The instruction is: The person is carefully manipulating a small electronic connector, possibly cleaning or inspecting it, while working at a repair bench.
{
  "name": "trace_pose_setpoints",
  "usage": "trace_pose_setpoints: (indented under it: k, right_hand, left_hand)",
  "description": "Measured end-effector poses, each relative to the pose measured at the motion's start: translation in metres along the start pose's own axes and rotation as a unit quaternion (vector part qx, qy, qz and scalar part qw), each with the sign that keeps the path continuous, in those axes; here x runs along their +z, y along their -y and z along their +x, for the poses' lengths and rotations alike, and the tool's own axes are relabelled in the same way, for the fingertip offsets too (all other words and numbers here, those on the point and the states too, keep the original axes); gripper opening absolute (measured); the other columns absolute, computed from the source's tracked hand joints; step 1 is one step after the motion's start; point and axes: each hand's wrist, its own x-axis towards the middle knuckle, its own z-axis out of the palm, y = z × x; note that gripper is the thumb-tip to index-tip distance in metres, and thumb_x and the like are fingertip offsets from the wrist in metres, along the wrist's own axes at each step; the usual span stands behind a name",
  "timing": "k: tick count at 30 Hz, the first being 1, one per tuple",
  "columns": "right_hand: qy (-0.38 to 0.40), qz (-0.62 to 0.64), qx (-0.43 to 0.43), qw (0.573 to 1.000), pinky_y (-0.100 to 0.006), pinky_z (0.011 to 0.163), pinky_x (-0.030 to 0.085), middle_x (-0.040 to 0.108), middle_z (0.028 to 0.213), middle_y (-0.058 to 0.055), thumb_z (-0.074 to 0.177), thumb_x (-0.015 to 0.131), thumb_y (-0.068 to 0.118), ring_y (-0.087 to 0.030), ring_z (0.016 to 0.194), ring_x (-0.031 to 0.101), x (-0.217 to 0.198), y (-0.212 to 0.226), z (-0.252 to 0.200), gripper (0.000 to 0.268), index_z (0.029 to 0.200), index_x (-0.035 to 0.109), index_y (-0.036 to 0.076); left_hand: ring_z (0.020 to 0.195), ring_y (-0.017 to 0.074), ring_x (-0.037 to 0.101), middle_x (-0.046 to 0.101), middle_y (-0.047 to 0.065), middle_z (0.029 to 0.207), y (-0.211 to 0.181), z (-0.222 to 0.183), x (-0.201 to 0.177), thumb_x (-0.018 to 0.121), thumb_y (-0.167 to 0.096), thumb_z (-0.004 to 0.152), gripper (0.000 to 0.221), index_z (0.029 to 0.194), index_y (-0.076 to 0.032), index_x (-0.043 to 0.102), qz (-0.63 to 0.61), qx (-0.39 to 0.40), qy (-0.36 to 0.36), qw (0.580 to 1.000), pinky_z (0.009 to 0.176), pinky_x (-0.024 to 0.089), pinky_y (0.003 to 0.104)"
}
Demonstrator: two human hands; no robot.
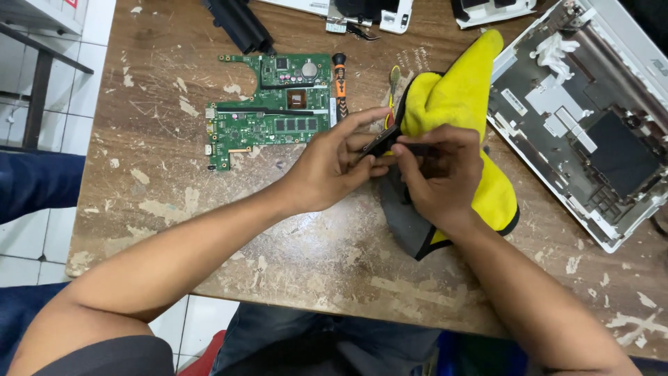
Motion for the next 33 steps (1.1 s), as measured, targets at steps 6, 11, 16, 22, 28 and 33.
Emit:
trace_pose_setpoints:
  k: [6, 11, 16, 22, 28, 33]
  right_hand:
    - [-0.019, -0.009, -0.006, 1.000, -0.025, 0.039, 0.049, 0.076, 0.095, -0.027, 0.098, 0.073, -0.014, -0.019, 0.048, 0.067, 0.003, 0.005, 0.010, 0.031, 0.111, 0.046, -0.005]
    - [-0.012, -0.042, -0.018, 0.999, -0.024, 0.044, 0.048, 0.079, 0.093, -0.021, 0.093, 0.082, -0.009, -0.018, 0.052, 0.068, 0.007, 0.002, 0.002, 0.036, 0.108, 0.050, -0.003]
    - [-0.029, -0.045, -0.036, 0.998, -0.024, 0.045, 0.045, 0.078, 0.093, -0.020, 0.093, 0.084, -0.008, -0.016, 0.053, 0.065, 0.007, 0.003, 0.001, 0.037, 0.106, 0.050, -0.001]
    - [-0.028, -0.036, -0.030, 0.999, -0.024, 0.040, 0.049, 0.075, 0.092, -0.021, 0.097, 0.076, -0.013, -0.018, 0.048, 0.065, 0.007, 0.005, 0.004, 0.034, 0.105, 0.046, 0.000]
    - [-0.031, -0.042, -0.032, 0.998, -0.024, 0.040, 0.049, 0.075, 0.092, -0.020, 0.098, 0.076, -0.010, -0.018, 0.047, 0.064, 0.007, 0.002, 0.005, 0.034, 0.105, 0.044, 0.001]
    - [-0.028, -0.046, -0.021, 0.998, -0.025, 0.040, 0.048, 0.073, 0.094, -0.021, 0.099, 0.075, -0.013, -0.019, 0.049, 0.065, 0.001, -0.005, 0.003, 0.036, 0.104, 0.043, 0.002]
  left_hand:
    - [0.115, 0.0373, 0.067, 0.061, 0.031, 0.135, 0.005, 0.002, -0.001, 0.048, 0.013, 0.098, 0.062, 0.156, -0.006, 0.034, -0.037, -0.017, -0.013, 0.999, 0.095, 0.061, 0.050]
    - [0.113, 0.0372, 0.068, 0.062, 0.030, 0.135, 0.006, 0.001, -0.002, 0.048, 0.013, 0.097, 0.064, 0.157, -0.008, 0.035, -0.042, -0.033, -0.009, 0.999, 0.093, 0.063, 0.049]
    - [0.114, 0.0331, 0.067, 0.061, 0.029, 0.137, 0.009, 0.003, -0.001, 0.047, 0.013, 0.098, 0.063, 0.157, -0.008, 0.035, -0.069, -0.036, -0.008, 0.997, 0.096, 0.062, 0.048]
    - [0.113, 0.0407, 0.067, 0.061, 0.033, 0.134, 0.004, 0.001, -0.002, 0.048, 0.014, 0.097, 0.062, 0.155, -0.005, 0.039, -0.042, -0.018, -0.011, 0.999, 0.091, 0.063, 0.050]
    - [0.114, 0.0403, 0.066, 0.061, 0.033, 0.135, 0.004, 0.000, -0.002, 0.048, 0.014, 0.096, 0.061, 0.154, -0.004, 0.040, -0.047, -0.013, -0.013, 0.999, 0.092, 0.062, 0.050]
    - [0.115, 0.0410, 0.065, 0.059, 0.035, 0.137, 0.006, 0.000, -0.001, 0.047, 0.013, 0.097, 0.059, 0.153, -0.004, 0.043, -0.060, -0.009, -0.019, 0.998, 0.092, 0.062, 0.049]
